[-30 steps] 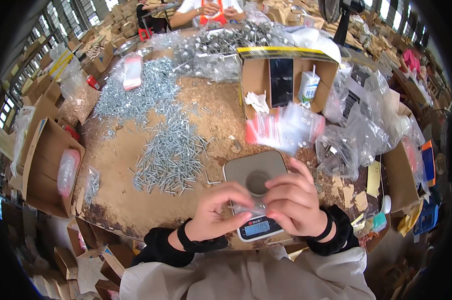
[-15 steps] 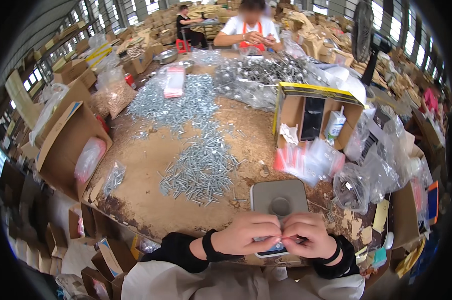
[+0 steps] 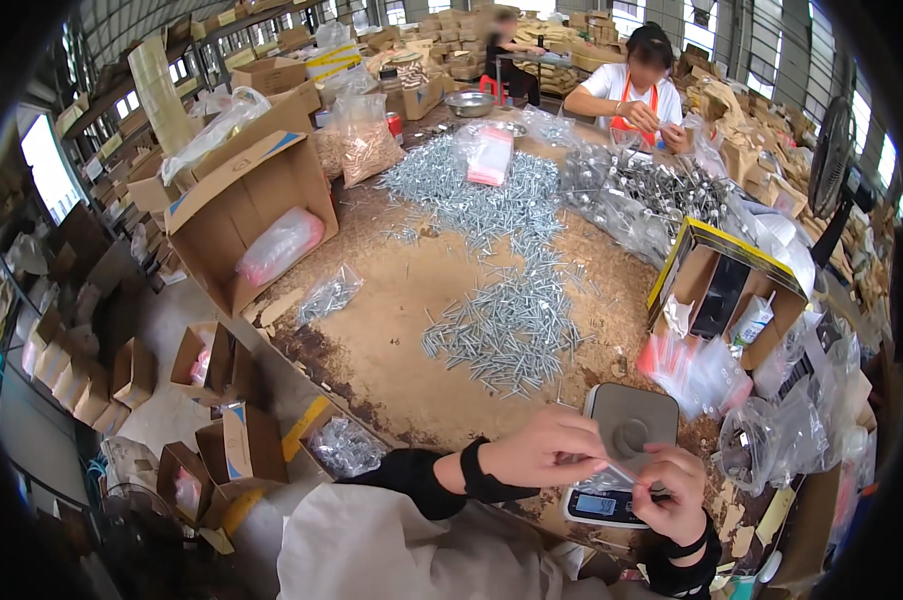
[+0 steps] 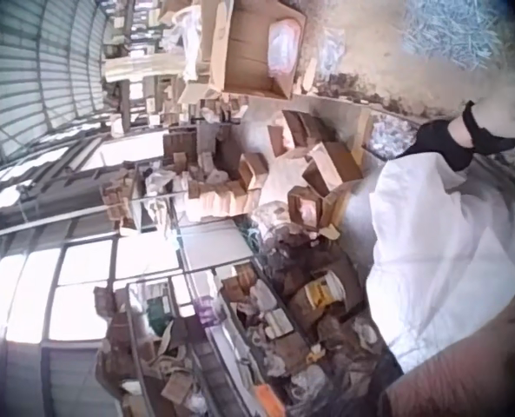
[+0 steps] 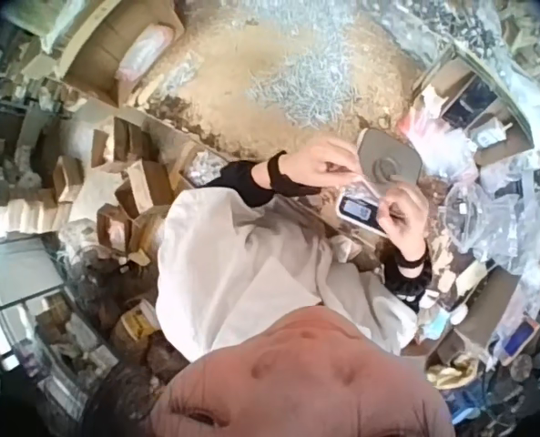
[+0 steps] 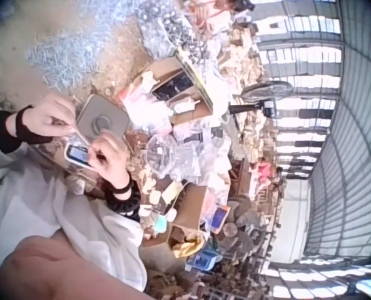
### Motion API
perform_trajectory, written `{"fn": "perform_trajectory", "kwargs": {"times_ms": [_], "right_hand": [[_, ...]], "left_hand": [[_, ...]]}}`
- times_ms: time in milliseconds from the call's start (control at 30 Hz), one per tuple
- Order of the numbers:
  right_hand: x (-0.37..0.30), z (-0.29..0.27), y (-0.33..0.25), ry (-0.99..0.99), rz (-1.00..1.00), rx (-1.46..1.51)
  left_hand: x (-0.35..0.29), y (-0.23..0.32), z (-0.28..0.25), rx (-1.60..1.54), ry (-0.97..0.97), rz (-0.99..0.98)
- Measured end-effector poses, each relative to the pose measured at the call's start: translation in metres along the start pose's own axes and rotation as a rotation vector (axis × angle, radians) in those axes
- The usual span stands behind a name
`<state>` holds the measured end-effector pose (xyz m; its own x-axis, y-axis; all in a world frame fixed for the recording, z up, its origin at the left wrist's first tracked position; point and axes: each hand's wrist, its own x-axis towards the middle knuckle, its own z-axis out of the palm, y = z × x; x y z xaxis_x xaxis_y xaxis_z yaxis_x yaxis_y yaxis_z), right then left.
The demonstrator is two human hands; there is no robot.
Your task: The person scoops metal screws from a large pile on a table and places them onto a digital scale. After weighing, the person transfers the screws into small plastic bags and seals them. The process is repeated continuously throughout the video.
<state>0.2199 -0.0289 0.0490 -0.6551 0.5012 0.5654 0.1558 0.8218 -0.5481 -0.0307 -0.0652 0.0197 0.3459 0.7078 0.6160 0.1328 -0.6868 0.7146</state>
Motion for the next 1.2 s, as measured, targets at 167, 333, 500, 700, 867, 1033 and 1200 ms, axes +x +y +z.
{"fn": "perform_trajectory", "kwargs": {"times_ms": [167, 333, 500, 700, 867, 1033, 1200], "right_hand": [[-0.006, -0.004, 0.004, 0.061, 0.025, -0.032], [-0.011, -0.009, 0.015, 0.224, 0.237, 0.045], [-0.008, -0.009, 0.014, 0.252, 0.168, -0.119], [-0.006, -0.013, 0.025, 0.249, 0.168, -0.170], [-0.008, -0.022, 0.035, 0.291, 0.220, -0.161], [0.000, -0.028, 0.046, 0.223, 0.213, -0.099], [-0.004, -0.036, 0.048, 0.208, 0.212, -0.128]], "left_hand": [[-0.022, 0.009, -0.036, -0.041, 0.305, -0.029], [-0.064, 0.031, -0.122, 0.191, 0.913, -0.349], [-0.103, 0.009, -0.228, 0.647, 0.846, -0.499], [-0.020, 0.011, -0.243, 0.942, 0.413, -0.454], [0.084, -0.076, -0.284, 0.982, 0.065, -0.427], [0.148, -0.194, -0.358, 1.228, 0.210, -0.694], [0.194, -0.298, -0.395, 1.012, 0.512, -0.718]]}}
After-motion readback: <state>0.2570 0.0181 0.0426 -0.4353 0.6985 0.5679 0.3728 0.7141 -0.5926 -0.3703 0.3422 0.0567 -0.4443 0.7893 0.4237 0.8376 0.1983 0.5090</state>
